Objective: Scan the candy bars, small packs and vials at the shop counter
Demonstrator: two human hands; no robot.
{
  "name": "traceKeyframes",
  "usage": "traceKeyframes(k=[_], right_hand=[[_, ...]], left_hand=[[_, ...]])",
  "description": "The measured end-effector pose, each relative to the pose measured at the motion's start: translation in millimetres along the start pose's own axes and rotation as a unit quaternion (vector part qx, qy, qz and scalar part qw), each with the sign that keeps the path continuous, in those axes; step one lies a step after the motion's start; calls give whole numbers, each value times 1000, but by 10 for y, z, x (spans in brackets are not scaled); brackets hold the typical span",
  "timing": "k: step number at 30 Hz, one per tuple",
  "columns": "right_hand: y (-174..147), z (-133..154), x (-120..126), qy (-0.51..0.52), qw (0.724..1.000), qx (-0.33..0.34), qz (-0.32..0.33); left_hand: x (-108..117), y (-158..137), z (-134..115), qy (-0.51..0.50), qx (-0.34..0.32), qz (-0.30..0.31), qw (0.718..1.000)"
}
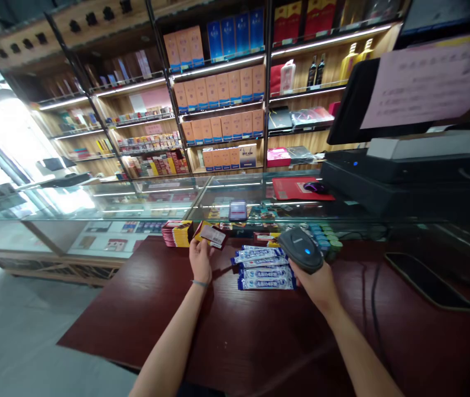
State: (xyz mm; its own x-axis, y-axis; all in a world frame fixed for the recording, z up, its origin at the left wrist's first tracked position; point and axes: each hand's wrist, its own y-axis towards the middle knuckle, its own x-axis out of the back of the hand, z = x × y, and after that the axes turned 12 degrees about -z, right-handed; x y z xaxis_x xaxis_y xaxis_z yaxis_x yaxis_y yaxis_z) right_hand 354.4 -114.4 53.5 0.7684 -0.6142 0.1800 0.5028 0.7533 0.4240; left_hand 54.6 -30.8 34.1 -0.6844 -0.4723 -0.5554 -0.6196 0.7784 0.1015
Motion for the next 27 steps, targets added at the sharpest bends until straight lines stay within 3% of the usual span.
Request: traceKeyframes(k=[4, 8, 16, 22, 27], right_hand=[[-161, 43, -122, -3, 999, 26, 26], [-350, 174, -208, -30, 994, 28, 101], [-549, 309, -274, -96, 957, 157, 223], [-584, 173, -336, -117, 944, 189, 244], [-579, 189, -318, -103, 940, 177, 271]], left_hand=[[107, 138, -41, -125, 137, -56, 981], [159, 206, -7, -173, 203, -99, 959], [212, 230, 63, -191, 225, -114, 949], [212, 231, 41, -195, 230, -115, 946], [208, 230, 37, -194, 233, -113, 946]])
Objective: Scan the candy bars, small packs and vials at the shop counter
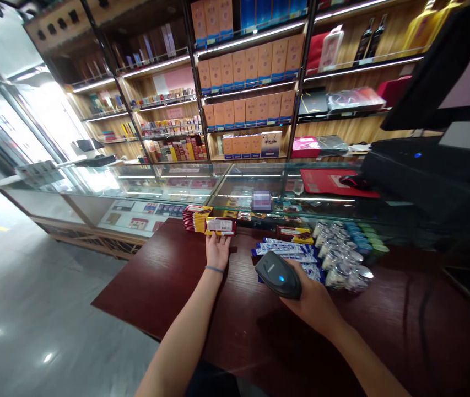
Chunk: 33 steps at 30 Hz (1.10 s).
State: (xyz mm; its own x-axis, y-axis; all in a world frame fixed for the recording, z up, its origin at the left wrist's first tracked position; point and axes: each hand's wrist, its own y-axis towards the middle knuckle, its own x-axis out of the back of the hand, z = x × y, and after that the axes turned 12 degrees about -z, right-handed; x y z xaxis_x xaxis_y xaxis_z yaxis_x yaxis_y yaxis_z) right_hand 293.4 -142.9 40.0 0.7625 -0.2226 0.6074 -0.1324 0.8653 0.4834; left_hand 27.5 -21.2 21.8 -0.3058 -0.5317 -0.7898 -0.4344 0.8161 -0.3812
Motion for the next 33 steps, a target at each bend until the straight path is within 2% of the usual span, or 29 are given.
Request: traceKeyframes(k=[7, 13, 26, 33], right_hand=[[22, 79, 47, 9, 1000, -14, 17], [53, 94, 103, 13, 998, -21, 60], [46, 73, 57, -24, 999, -19, 43], [51, 87, 60, -27, 999, -15, 44]], left_hand=[[11, 16, 11, -2, -2, -3, 1000], [28, 37, 15, 3, -6, -3, 1000], [29, 43, 16, 1, -5, -11, 1000], [51, 68, 32, 4, -12, 22, 1000]])
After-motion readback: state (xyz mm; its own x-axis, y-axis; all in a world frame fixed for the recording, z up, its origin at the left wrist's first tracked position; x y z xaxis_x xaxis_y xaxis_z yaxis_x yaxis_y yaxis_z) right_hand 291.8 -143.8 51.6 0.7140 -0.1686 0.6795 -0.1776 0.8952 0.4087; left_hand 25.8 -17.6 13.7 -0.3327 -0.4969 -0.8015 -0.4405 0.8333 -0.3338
